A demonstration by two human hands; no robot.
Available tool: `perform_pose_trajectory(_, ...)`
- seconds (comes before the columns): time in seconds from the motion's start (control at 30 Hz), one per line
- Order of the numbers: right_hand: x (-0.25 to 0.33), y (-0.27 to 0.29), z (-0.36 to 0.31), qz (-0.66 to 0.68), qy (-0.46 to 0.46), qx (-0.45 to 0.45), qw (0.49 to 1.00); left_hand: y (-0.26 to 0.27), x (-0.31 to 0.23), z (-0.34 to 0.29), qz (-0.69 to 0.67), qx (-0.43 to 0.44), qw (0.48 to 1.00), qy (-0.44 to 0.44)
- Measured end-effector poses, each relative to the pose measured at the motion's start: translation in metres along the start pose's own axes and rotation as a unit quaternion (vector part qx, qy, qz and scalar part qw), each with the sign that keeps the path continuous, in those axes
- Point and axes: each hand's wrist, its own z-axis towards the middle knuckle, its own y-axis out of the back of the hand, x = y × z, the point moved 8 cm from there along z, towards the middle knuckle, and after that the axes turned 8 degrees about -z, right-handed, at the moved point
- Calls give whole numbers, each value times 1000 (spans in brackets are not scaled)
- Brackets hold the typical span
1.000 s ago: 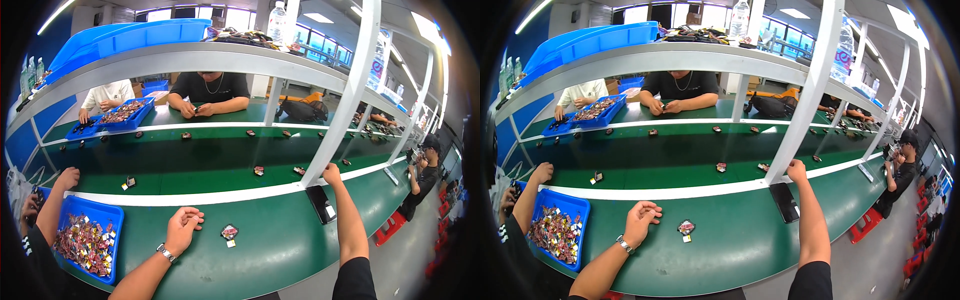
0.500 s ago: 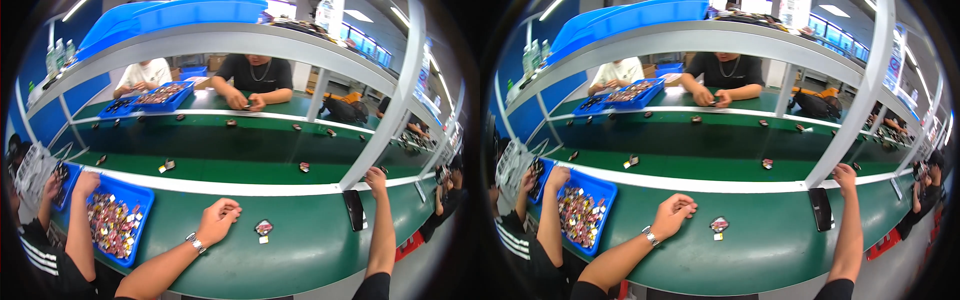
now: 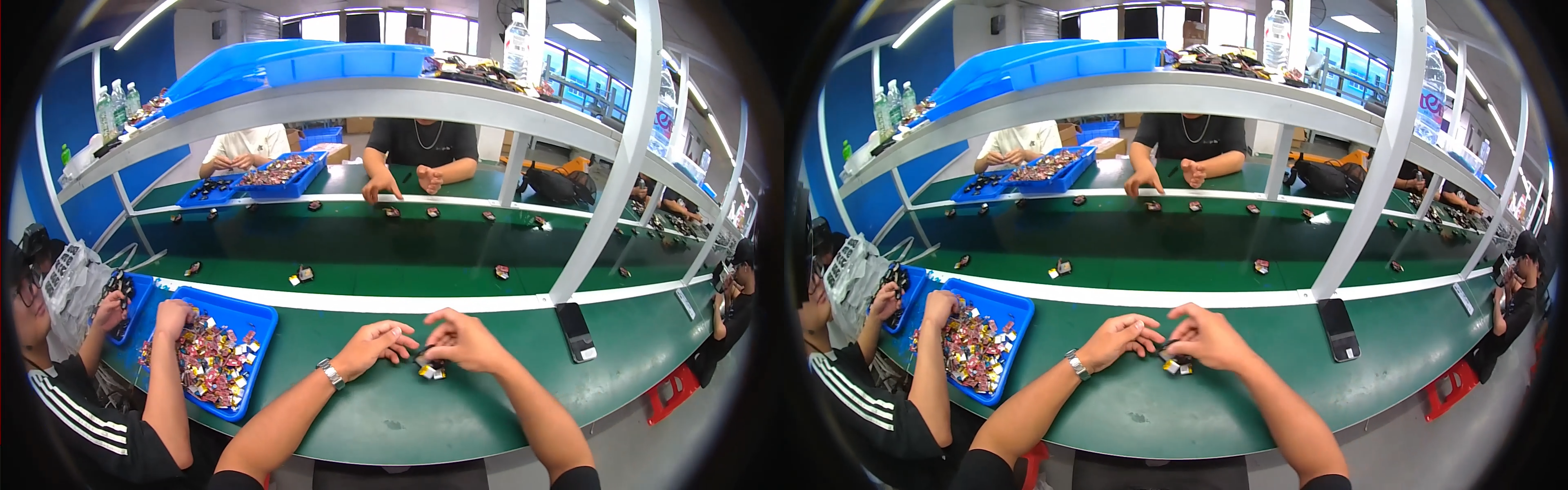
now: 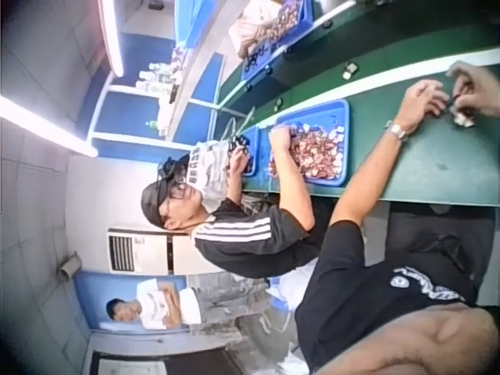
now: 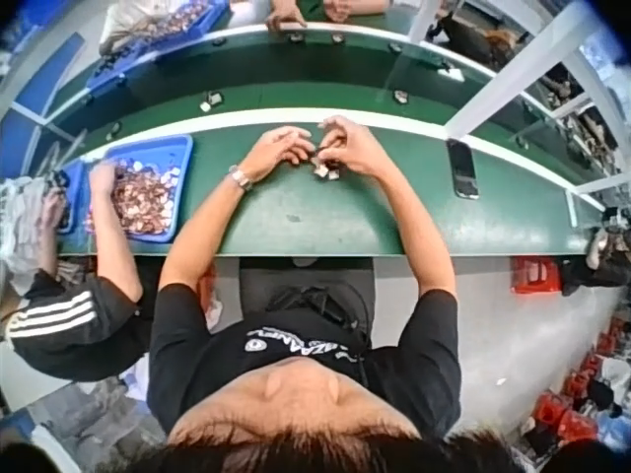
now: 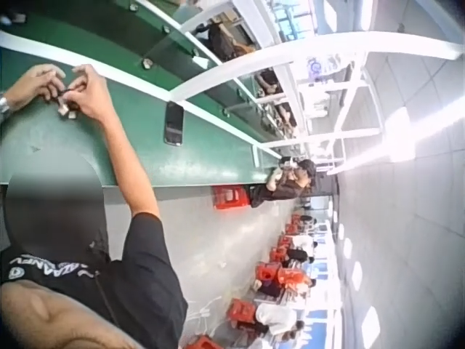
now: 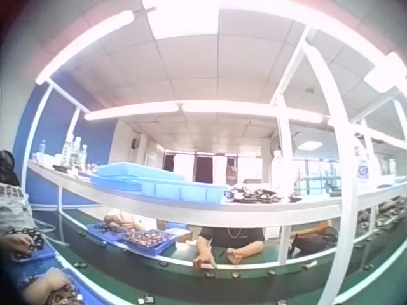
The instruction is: The recorder is assembling small mechanical or electronic components on an assembly line conveyor belt.
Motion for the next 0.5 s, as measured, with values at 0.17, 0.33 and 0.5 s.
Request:
perform_pose_trajectory(0.17,24,-24,33,-81,107,-57,989,7,-4,-1,-1,0,1000,-13)
perform_pose_trajectory(0.33,-25,16,23,-284,-54,-101,952,30,-10,-3,-69,-75,994,-26)
perform_pose_trajectory(0.5,-21,-19,19,-266,-29,-22,963,31,-15,-2,-106,-100,988,-52)
